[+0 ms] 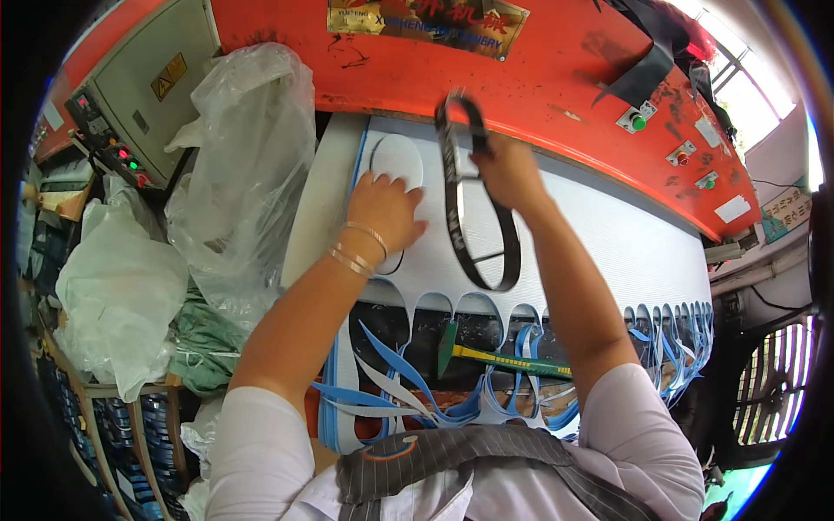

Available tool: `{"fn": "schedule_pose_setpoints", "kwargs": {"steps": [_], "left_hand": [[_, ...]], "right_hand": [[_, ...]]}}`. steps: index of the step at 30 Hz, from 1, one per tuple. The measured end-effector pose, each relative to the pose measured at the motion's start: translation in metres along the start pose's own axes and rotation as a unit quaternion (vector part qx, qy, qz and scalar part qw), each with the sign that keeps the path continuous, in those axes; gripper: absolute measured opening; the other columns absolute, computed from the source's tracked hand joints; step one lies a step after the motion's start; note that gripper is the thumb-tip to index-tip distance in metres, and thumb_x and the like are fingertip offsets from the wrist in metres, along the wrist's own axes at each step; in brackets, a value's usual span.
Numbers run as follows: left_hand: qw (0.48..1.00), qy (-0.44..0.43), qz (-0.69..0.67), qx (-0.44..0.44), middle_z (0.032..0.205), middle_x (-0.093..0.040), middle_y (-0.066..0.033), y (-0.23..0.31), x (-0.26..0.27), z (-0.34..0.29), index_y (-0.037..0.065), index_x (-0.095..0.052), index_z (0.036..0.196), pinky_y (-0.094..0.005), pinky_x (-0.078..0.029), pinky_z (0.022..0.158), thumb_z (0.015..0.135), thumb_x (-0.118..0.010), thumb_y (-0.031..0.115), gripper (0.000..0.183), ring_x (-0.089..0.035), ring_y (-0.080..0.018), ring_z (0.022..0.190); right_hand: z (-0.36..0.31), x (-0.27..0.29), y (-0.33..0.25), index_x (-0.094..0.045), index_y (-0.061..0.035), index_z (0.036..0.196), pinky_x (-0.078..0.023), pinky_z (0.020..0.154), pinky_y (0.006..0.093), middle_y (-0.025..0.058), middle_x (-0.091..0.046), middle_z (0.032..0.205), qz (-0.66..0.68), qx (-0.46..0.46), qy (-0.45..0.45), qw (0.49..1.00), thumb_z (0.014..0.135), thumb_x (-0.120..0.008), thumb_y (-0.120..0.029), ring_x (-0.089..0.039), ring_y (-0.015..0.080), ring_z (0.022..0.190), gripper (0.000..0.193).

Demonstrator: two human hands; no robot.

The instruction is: Cutting shoe insole shapes from a large sheet of material using a manual die cutting machine.

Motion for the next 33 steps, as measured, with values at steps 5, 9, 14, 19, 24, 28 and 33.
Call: {"fn": "schedule_pose_setpoints", "kwargs": {"steps": [5,9,14,19,24,28,33], "left_hand": [[0.993,0.029,-0.068,0.089,0.145,-0.039,-0.0039,-0.039,-0.073,0.016,0.025,-0.053,0.131,-0.0506,-0.020,0.112,0.088,-0.051,0.020,0.043,-0.028,-0.0250,0.138],[0.991,0.037,-0.109,0.064,0.147,-0.037,-0.0030,-0.024,-0.075,0.011,0.025,-0.054,0.131,-0.0545,-0.014,0.113,0.087,-0.046,0.012,0.046,-0.024,-0.0272,0.140],[0.991,0.027,-0.124,0.033,0.147,-0.037,-0.0032,-0.004,-0.069,-0.043,0.018,-0.054,0.130,-0.0535,-0.013,0.113,0.088,-0.046,0.014,0.043,-0.025,-0.0260,0.140],[0.989,0.055,-0.133,0.043,0.146,-0.038,-0.0026,-0.008,-0.066,-0.051,0.013,-0.055,0.129,-0.0515,-0.010,0.115,0.088,-0.048,0.017,0.042,-0.024,-0.0235,0.140],[0.988,0.044,-0.144,0.038,0.146,-0.039,-0.0012,-0.002,-0.072,-0.051,0.013,-0.055,0.129,-0.0503,-0.010,0.115,0.087,-0.048,0.018,0.042,-0.025,-0.0217,0.140],[0.990,0.022,-0.132,0.034,0.146,-0.039,-0.0001,-0.009,-0.065,-0.037,0.013,-0.056,0.128,-0.0502,-0.011,0.115,0.087,-0.047,0.017,0.042,-0.025,-0.0208,0.140],[0.993,0.021,-0.104,0.044,0.147,-0.038,-0.0002,-0.013,-0.073,-0.012,0.013,-0.057,0.127,-0.0503,-0.012,0.115,0.086,-0.046,0.016,0.042,-0.025,-0.0208,0.140]], "right_hand": [[-0.006,-0.074,0.023,-0.064,0.0034,0.096,-0.050,0.083,0.0446,0.0261,-0.065,0.097,-0.060,-0.175,-0.159,0.970,0.082,-0.054,-0.019,-0.062,0.0411,0.095,0.028],[-0.006,-0.086,0.029,-0.059,0.0022,0.111,-0.051,0.081,0.0460,0.0240,-0.065,0.099,-0.069,-0.204,-0.114,0.970,0.086,-0.057,-0.032,-0.063,0.0407,0.094,0.042],[-0.103,-0.068,0.032,-0.035,-0.0033,0.140,-0.032,0.107,0.0442,0.0250,-0.045,0.134,0.167,0.052,-0.152,0.973,0.067,-0.076,-0.056,-0.039,0.0353,0.130,0.099],[-0.139,-0.072,0.008,-0.055,-0.0018,0.110,-0.019,0.113,0.0491,0.0299,-0.042,0.135,0.044,0.040,-0.105,0.993,0.051,-0.086,-0.047,-0.030,0.0406,0.135,0.081],[-0.147,-0.074,0.012,-0.057,-0.0002,0.106,-0.024,0.111,0.0489,0.0280,-0.048,0.130,0.053,0.069,-0.071,0.994,0.054,-0.086,-0.039,-0.035,0.0397,0.133,0.071],[-0.133,-0.074,0.013,-0.057,-0.0012,0.105,-0.025,0.110,0.0488,0.0298,-0.045,0.133,0.056,0.081,-0.060,0.993,0.057,-0.082,-0.037,-0.036,0.0407,0.132,0.064],[-0.115,-0.078,0.026,-0.057,-0.0018,0.106,-0.025,0.111,0.0482,0.0305,-0.043,0.134,0.037,0.085,-0.044,0.995,0.060,-0.078,-0.042,-0.034,0.0406,0.133,0.065]]}}
Point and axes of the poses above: each hand's wrist, its own z-axis towards the middle knuckle, its own x-axis out of the back of the hand, y = z × x, the point moved 2 cm from there along z, towards the middle knuckle
